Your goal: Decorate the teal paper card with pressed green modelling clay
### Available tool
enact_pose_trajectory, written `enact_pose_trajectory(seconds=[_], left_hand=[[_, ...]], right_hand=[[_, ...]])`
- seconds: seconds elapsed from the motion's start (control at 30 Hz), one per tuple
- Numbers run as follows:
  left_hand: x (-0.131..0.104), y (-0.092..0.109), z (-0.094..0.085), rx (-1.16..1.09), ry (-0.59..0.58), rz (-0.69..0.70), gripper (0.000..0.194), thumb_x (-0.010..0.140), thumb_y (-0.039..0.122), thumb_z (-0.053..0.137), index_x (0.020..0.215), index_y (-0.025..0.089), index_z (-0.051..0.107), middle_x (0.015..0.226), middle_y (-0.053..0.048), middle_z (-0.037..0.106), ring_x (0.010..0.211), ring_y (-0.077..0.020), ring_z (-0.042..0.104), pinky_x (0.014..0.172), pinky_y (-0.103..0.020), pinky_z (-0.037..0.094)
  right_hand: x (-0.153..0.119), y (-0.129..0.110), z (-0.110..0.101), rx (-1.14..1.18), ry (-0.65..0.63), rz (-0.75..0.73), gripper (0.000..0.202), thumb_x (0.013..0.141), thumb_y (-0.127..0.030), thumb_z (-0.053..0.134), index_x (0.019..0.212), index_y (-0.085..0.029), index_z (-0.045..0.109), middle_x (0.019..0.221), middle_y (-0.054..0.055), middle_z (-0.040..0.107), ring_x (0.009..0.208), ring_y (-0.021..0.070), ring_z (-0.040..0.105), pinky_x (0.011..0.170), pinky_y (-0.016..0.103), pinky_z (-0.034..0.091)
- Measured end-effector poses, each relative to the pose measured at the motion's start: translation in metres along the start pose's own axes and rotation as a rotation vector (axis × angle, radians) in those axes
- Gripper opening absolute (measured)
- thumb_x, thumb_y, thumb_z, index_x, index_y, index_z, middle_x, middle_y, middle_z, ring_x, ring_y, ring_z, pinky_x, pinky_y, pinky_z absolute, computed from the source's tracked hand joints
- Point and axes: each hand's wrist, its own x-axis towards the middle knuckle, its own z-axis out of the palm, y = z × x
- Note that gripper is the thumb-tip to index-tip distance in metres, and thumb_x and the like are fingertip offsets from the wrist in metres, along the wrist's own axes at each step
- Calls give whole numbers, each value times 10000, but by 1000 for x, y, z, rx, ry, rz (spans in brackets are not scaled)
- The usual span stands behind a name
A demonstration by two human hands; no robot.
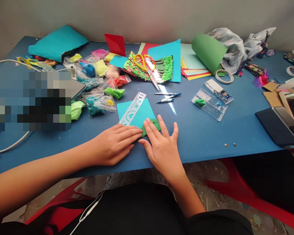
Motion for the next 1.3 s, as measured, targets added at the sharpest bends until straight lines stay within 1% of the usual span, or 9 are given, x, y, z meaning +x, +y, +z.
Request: enact_pose_trajectory(seconds=[0.13,0.27,0.4,0.57,0.73,0.93,1.1,1.23,1.3], left_hand=[[0,0,-1,5,6,10,327,963,147,380,1151,38,625,1174,-168,692,1091,-254,642,869,-369,532],[-1,0,-1,-18,-78,13,376,973,172,361,1266,81,579,1325,-173,613,1238,-256,572,946,-394,510],[-3,0,2,-42,-137,13,423,984,178,341,1367,111,507,1423,-153,530,1339,-247,492,1017,-410,470],[-5,1,4,-27,-100,28,417,994,172,321,1356,79,507,1404,-148,546,1310,-251,525,1004,-421,468],[-4,0,4,-32,-88,36,395,990,171,341,1320,74,535,1393,-149,558,1302,-258,533,985,-413,467],[-4,0,5,-3,-67,54,398,988,169,329,1306,77,548,1378,-157,569,1288,-250,547,969,-405,472],[-5,1,5,13,-78,65,415,1001,186,297,1308,58,544,1385,-154,563,1284,-251,550,956,-412,479],[-5,0,6,11,-95,54,430,1001,195,284,1324,74,541,1378,-159,570,1295,-246,539,977,-413,469],[-6,0,6,0,-110,51,430,997,191,287,1328,87,541,1379,-155,572,1301,-240,533,985,-405,465]], right_hand=[[0,0,1,0,-14,23,438,1029,-361,323,1380,-205,535,1412,81,550,1421,335,348,1119,676,123],[0,3,0,47,-54,31,448,1034,-349,288,1399,-227,517,1421,76,541,1445,311,310,1123,683,142],[1,4,0,24,-17,84,478,1027,-388,297,1436,-216,475,1468,92,486,1467,345,239,1103,716,140],[1,7,1,49,-67,88,474,1036,-382,261,1433,-244,479,1456,85,504,1459,330,270,1112,720,94],[2,9,-2,37,-48,150,657,1001,-541,232,1533,-160,287,1553,125,349,1489,336,170,1112,696,182],[5,8,-1,17,-142,150,598,1019,-498,203,1472,-172,418,1507,106,427,1465,323,258,1120,716,121],[4,14,-3,82,-102,175,645,1004,-555,164,1541,-215,270,1557,96,348,1493,294,181,1129,662,202],[6,11,-7,84,-224,198,622,1015,-523,132,1514,-219,343,1572,56,316,1505,275,127,1157,659,88],[7,8,-8,80,-219,299,623,1019,-498,143,1520,-175,323,1589,73,263,1506,275,119,1163,645,96]])
